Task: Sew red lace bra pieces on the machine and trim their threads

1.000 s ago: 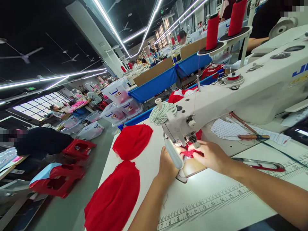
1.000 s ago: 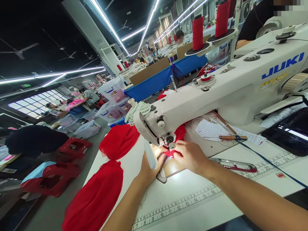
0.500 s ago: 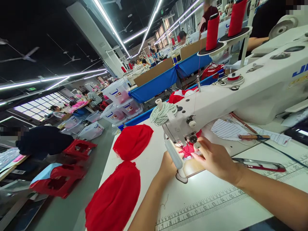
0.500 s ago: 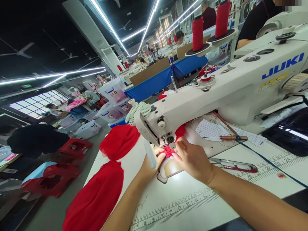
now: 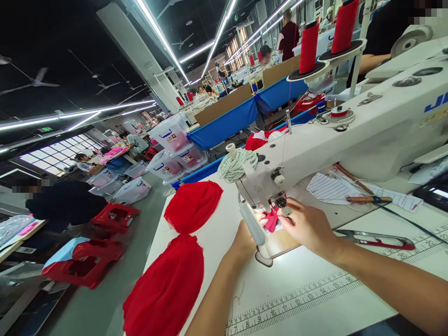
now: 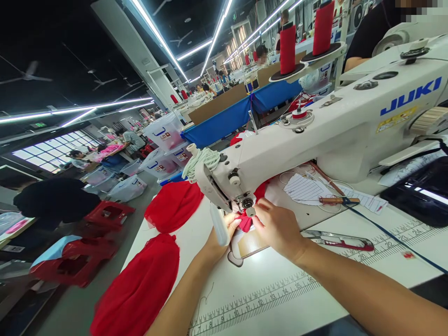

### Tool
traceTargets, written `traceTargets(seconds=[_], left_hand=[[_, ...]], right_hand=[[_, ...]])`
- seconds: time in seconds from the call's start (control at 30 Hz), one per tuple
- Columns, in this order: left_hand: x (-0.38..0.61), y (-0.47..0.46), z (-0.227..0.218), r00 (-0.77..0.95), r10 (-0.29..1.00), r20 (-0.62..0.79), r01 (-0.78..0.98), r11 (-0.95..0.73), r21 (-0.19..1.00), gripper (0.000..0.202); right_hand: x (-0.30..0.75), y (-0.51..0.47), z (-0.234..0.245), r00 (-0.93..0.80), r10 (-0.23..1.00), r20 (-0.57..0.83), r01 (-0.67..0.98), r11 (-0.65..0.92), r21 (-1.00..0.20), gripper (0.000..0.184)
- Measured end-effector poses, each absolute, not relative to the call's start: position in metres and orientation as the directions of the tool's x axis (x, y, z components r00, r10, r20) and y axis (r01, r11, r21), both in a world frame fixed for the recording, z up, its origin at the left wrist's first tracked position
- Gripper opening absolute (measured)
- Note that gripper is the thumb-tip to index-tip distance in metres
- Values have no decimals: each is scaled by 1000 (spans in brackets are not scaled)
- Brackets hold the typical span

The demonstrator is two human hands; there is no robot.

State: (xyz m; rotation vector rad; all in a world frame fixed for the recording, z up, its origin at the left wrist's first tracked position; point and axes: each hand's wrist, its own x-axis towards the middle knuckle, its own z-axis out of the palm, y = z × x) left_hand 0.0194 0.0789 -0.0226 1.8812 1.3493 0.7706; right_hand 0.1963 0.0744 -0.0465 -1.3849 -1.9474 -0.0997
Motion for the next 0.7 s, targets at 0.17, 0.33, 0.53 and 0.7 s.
traceTargets(seconds=[0.17, 0.33, 0.53, 0.7], left_hand=[[16, 77, -23, 352, 931, 97, 576, -297, 762, 22], [14, 74, -23, 448, 871, 203, 612, -465, 640, 19], [11, 68, -17, 629, 735, 253, 620, -671, 407, 31], [10, 62, -6, 689, 668, 280, 605, -744, 285, 26]], right_hand=[[200, 76, -47, -195, 752, 630, 815, 482, -322, 25], [213, 79, -44, -367, 679, 637, 744, 625, -237, 30], [219, 72, -29, -615, 562, 553, 604, 787, -128, 25], [219, 68, -28, -718, 549, 427, 544, 826, -148, 21]])
